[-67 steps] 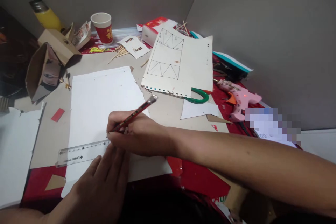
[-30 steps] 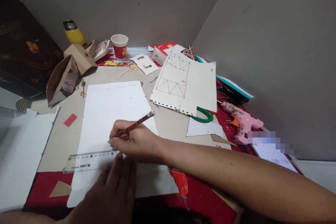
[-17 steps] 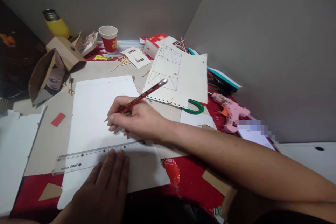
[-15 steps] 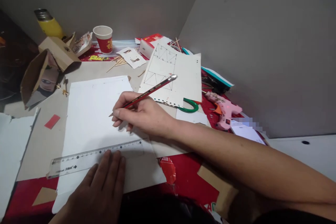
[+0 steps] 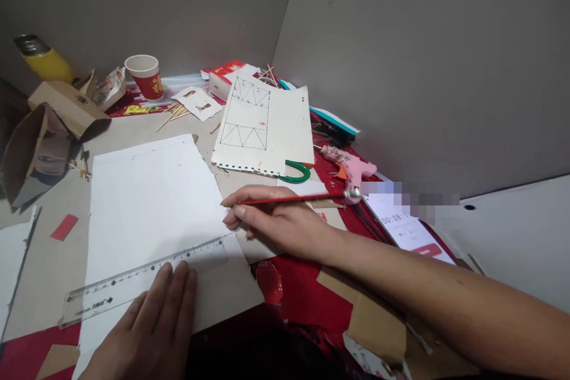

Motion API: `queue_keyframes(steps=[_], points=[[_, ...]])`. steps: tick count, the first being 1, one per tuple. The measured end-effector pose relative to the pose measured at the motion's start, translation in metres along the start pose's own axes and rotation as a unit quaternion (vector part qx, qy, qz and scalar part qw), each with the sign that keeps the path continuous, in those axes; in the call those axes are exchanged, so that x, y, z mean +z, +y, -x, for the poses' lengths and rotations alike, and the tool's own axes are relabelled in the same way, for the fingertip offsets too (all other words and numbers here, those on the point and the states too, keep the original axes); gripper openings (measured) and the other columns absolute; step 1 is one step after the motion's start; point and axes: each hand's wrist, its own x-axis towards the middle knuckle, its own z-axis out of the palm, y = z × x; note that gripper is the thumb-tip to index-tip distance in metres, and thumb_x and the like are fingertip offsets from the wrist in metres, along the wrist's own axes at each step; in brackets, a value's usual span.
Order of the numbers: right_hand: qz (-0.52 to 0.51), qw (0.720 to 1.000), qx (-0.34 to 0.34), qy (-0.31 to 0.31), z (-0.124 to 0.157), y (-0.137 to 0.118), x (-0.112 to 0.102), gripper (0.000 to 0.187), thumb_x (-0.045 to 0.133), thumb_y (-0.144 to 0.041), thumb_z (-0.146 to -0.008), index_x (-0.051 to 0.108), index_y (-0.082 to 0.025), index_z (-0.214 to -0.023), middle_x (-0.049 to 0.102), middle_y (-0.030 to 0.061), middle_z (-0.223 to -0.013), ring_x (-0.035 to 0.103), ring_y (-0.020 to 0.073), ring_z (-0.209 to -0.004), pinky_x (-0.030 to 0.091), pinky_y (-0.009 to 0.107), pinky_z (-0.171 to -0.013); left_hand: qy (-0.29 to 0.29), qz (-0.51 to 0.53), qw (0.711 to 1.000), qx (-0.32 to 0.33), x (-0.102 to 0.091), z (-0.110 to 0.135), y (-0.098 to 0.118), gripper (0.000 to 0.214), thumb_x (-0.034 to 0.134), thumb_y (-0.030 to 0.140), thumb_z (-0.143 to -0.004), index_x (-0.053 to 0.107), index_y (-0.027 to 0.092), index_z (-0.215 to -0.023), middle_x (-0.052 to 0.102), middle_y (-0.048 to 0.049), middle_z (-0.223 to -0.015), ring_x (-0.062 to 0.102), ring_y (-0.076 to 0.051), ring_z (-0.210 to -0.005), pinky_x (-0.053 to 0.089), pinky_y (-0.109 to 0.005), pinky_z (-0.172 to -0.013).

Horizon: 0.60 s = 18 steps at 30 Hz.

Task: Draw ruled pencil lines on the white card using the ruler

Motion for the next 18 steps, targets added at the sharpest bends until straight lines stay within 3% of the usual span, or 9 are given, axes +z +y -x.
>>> queue_keyframes(steps=[4, 8, 13, 18], points=[[0.122, 0.985, -0.114, -0.045, 0.013, 0.016, 0.002, 0.022, 0.057, -0.032, -0.096, 0.074, -0.027, -0.110, 0.075, 0.0056, -0.105, 0.071, 0.0213, -0.100, 0.056, 0.032, -0.085, 0.011, -0.010, 1.000, 0.001, 0.002, 0.001, 0.001, 0.042, 0.040, 0.018, -0.093, 0.071, 0.011, -0.121, 0.071, -0.0146, -0.123, 0.069, -0.031, -0.110, 0.058, -0.035, -0.075], [0.187, 0.954, -0.220, -0.085, 0.019, 0.032, 0.009, 0.035, 0.061, -0.020, -0.091, 0.066, -0.026, -0.125, 0.068, 0.0097, -0.121, 0.064, 0.0212, -0.112, 0.052, 0.033, -0.091, 0.017, -0.020, 1.000, -0.007, 0.003, 0.002, 0.002, 0.043, 0.039, 0.017, -0.093, 0.070, 0.011, -0.121, 0.070, -0.0143, -0.125, 0.067, -0.031, -0.113, 0.056, -0.036, -0.079], [0.300, 0.914, -0.247, -0.114, 0.012, 0.032, 0.013, 0.032, 0.056, -0.016, -0.090, 0.068, -0.022, -0.119, 0.072, 0.0105, -0.112, 0.062, 0.0241, -0.112, 0.050, 0.038, -0.095, 0.018, -0.015, 1.000, -0.008, 0.005, 0.005, 0.002, 0.044, 0.038, 0.018, -0.093, 0.070, 0.012, -0.123, 0.070, -0.0130, -0.127, 0.065, -0.030, -0.114, 0.055, -0.036, -0.081], [0.310, 0.907, -0.253, -0.128, 0.010, 0.033, 0.011, 0.034, 0.054, -0.014, -0.092, 0.067, -0.022, -0.122, 0.073, 0.0093, -0.111, 0.061, 0.0238, -0.113, 0.048, 0.038, -0.096, 0.007, -0.012, 1.000, -0.014, 0.003, 0.004, 0.002, 0.045, 0.041, 0.015, -0.089, 0.070, 0.014, -0.123, 0.070, -0.0120, -0.127, 0.065, -0.030, -0.116, 0.056, -0.037, -0.080]])
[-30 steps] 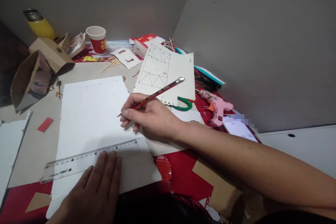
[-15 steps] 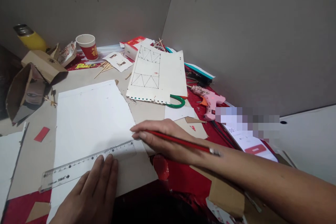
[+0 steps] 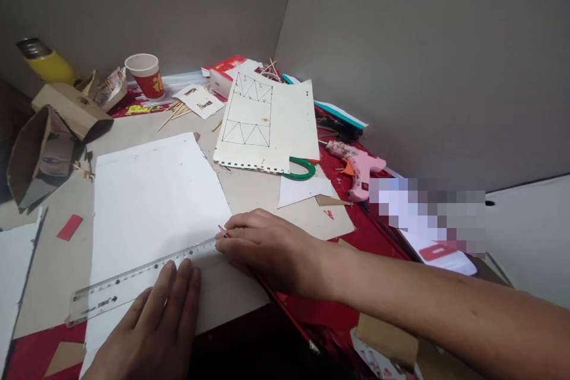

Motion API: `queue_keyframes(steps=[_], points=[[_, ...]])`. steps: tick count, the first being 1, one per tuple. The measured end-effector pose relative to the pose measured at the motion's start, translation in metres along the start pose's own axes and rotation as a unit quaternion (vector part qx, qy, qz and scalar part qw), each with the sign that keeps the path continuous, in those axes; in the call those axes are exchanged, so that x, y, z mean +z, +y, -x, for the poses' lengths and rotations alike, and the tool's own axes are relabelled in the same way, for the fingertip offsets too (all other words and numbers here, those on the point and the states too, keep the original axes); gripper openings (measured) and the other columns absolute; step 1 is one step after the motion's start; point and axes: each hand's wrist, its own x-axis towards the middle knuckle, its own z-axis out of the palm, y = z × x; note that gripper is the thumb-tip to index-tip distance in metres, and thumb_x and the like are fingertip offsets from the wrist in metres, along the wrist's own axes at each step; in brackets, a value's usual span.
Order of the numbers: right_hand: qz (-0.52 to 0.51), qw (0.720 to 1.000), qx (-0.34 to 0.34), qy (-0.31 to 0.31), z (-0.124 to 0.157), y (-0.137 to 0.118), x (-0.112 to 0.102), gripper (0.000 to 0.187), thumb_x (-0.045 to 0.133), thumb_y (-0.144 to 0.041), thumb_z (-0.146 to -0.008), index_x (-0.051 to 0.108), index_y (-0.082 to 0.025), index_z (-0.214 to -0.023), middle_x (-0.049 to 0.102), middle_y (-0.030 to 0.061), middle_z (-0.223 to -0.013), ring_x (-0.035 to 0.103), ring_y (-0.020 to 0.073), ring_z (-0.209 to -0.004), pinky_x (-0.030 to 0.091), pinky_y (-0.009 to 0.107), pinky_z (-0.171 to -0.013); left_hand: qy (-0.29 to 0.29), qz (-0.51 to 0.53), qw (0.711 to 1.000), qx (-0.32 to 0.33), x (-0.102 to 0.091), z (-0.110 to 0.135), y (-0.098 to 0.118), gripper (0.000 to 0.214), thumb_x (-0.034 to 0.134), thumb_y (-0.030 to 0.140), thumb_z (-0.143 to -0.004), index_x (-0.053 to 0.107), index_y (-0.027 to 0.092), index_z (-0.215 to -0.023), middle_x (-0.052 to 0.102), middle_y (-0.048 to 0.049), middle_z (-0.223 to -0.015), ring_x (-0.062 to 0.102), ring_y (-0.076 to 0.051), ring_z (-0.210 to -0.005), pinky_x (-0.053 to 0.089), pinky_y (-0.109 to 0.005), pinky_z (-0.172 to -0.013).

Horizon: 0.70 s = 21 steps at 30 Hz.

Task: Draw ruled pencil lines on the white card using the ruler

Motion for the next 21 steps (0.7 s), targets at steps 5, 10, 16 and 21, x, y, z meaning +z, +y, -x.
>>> queue_keyframes(steps=[5, 10, 16, 21], points=[[-0.009, 1.000, -0.015, -0.001, 0.001, 0.003, -0.001, 0.033, 0.053, -0.015, -0.093, 0.066, -0.022, -0.123, 0.072, 0.0093, -0.113, 0.061, 0.0231, -0.114, 0.049, 0.037, -0.095, -0.014, 0.008, 1.000, 0.007, -0.003, -0.002, -0.002, 0.045, 0.041, 0.016, -0.088, 0.069, 0.012, -0.124, 0.069, -0.0138, -0.127, 0.066, -0.031, -0.115, 0.058, -0.036, -0.078], [-0.120, 0.981, 0.118, 0.092, -0.001, -0.005, -0.016, 0.025, 0.054, -0.028, -0.096, 0.071, -0.025, -0.115, 0.072, 0.0069, -0.108, 0.067, 0.0195, -0.099, 0.052, 0.031, -0.086, -0.022, 0.012, 1.000, 0.006, -0.005, -0.005, -0.005, 0.047, 0.040, 0.010, -0.085, 0.071, 0.013, -0.121, 0.071, -0.0125, -0.125, 0.069, -0.028, -0.111, 0.059, -0.034, -0.077], [-0.221, 0.950, 0.177, 0.130, -0.010, -0.010, -0.031, 0.034, 0.053, -0.045, -0.096, 0.076, -0.020, -0.101, 0.072, 0.0043, -0.079, 0.067, 0.0184, -0.079, 0.052, 0.031, -0.074, -0.052, 0.013, 0.999, 0.008, -0.012, -0.011, -0.010, 0.051, 0.040, 0.006, -0.082, 0.071, 0.015, -0.122, 0.070, -0.0088, -0.128, 0.068, -0.027, -0.111, 0.060, -0.033, -0.077], [-0.287, 0.924, 0.232, 0.102, -0.025, -0.008, -0.026, 0.025, 0.059, -0.039, -0.089, 0.068, -0.016, -0.082, 0.060, -0.0001, -0.063, 0.057, 0.0129, -0.060, 0.047, 0.026, -0.057, -0.082, 0.006, 0.996, 0.025, -0.016, -0.015, -0.018, 0.053, 0.047, 0.009, -0.082, 0.067, 0.020, -0.129, 0.067, -0.0059, -0.134, 0.066, -0.026, -0.105, 0.058, -0.033, -0.077]])
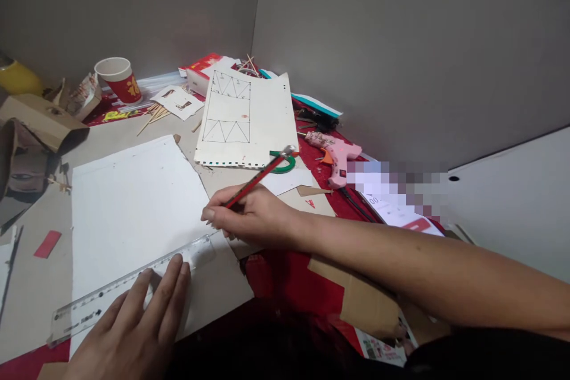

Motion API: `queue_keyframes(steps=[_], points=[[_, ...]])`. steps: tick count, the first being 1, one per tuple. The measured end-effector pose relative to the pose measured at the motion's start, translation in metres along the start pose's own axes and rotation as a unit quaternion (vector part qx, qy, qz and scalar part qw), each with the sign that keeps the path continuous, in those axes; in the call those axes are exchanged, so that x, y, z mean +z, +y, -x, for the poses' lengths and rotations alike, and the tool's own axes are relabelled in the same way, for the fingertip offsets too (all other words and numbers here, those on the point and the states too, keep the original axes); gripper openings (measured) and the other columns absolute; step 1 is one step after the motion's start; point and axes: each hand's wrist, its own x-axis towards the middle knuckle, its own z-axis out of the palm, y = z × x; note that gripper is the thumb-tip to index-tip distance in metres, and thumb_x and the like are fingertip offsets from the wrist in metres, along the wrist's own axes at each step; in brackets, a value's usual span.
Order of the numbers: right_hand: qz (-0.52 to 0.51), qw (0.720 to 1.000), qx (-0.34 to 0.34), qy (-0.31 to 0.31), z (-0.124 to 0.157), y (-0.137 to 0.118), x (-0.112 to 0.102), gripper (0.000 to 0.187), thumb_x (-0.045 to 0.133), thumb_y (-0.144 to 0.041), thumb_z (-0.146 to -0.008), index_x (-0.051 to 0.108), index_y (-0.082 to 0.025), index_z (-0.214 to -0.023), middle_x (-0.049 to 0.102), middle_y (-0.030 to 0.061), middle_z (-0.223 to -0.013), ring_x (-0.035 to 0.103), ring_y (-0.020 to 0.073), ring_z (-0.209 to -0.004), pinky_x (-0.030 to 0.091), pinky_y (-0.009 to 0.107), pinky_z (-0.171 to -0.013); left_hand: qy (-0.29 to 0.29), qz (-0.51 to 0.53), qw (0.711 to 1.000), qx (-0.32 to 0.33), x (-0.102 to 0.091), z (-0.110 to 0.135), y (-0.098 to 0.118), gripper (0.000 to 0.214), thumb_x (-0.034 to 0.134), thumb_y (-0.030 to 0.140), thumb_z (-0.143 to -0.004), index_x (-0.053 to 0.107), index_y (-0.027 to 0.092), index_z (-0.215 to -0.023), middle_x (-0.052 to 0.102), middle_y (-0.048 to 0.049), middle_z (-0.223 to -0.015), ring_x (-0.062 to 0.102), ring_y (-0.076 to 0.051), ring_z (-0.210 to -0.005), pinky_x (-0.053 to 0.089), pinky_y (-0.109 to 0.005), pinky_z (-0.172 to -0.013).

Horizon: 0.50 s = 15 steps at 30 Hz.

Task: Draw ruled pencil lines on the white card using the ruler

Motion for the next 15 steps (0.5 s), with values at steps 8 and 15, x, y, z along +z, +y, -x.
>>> queue_keyframes(steps=[8, 15], points=[[-0.115, 0.993, 0.029, 0.009, -0.018, 0.006, 0.003, 0.011, 0.064, -0.025, -0.083, 0.058, -0.017, -0.078, 0.061, -0.0032, -0.061, 0.059, 0.0095, -0.055, 0.047, 0.019, -0.047, 0.021, 0.052, 0.997, 0.050, -0.001, -0.007, -0.010, 0.046, 0.040, 0.015, -0.088, 0.070, 0.016, -0.124, 0.066, -0.0076, -0.135, 0.060, -0.021, -0.121, 0.050, -0.030, -0.093], [-0.109, 0.993, 0.034, 0.012, -0.018, 0.008, 0.000, 0.014, 0.060, -0.022, -0.086, 0.055, -0.018, -0.074, 0.061, -0.0030, -0.061, 0.059, 0.0091, -0.052, 0.044, 0.017, -0.041, -0.006, 0.038, 0.995, 0.088, -0.003, -0.008, -0.018, 0.055, 0.038, 0.010, -0.086, 0.059, 0.016, -0.137, 0.058, -0.0109, -0.143, 0.058, -0.024, -0.128, 0.052, -0.033, -0.096]])
